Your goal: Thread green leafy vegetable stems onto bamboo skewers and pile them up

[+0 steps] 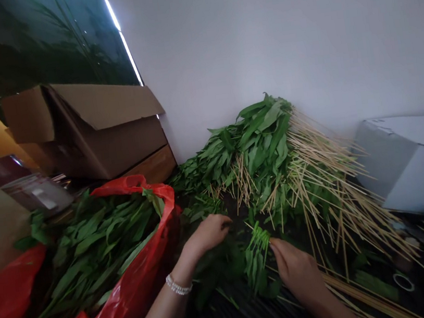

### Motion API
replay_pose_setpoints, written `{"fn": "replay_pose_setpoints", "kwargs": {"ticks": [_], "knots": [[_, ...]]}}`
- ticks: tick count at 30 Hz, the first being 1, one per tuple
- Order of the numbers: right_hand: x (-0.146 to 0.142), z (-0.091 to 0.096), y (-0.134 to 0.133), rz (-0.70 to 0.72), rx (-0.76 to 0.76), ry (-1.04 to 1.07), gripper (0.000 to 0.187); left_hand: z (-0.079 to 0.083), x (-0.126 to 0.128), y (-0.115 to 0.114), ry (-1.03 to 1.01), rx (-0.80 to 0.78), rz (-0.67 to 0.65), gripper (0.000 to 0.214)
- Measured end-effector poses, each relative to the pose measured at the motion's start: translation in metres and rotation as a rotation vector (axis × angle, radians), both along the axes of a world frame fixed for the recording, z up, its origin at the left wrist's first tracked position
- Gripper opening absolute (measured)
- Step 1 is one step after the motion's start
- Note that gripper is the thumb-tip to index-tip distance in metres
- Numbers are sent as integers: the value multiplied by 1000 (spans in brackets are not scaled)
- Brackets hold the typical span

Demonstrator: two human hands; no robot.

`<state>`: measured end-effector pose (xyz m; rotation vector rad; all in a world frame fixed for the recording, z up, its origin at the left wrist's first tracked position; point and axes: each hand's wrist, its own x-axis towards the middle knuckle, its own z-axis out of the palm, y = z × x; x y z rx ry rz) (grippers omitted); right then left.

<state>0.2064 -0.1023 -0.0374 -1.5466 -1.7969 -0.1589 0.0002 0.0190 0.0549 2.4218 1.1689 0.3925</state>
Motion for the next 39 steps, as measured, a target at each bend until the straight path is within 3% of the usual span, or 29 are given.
{"fn": "replay_pose_setpoints", "kwargs": {"ticks": [2,4,8,12,18,21,24,28,32,39], "knots": [[1,0,0,-1,3,-4,34,-13,-4,4,-81,22,90,34],[1,-2,0,1,0,-14,33,-15,-7,7,-155,49,146,32],[2,-4,0,15,0,-22,33,-14,-4,7,-190,43,127,23],[2,-3,0,21,-7,-16,32,-29,7,0,-145,11,89,16],[3,-2,1,1,-45,-13,33,-53,24,-6,23,61,136,21],[3,-1,1,-14,-59,-8,33,-48,23,-5,-16,64,120,15],[1,1,1,-5,-51,-8,33,-34,18,-2,-216,36,166,16],[-2,4,-1,43,31,-39,33,-25,17,0,-600,-213,219,20],[-1,5,-3,51,105,-103,33,-39,22,-3,-957,-545,274,33],[5,9,-3,27,72,-145,35,-52,24,-10,-1082,-790,280,36]]}}
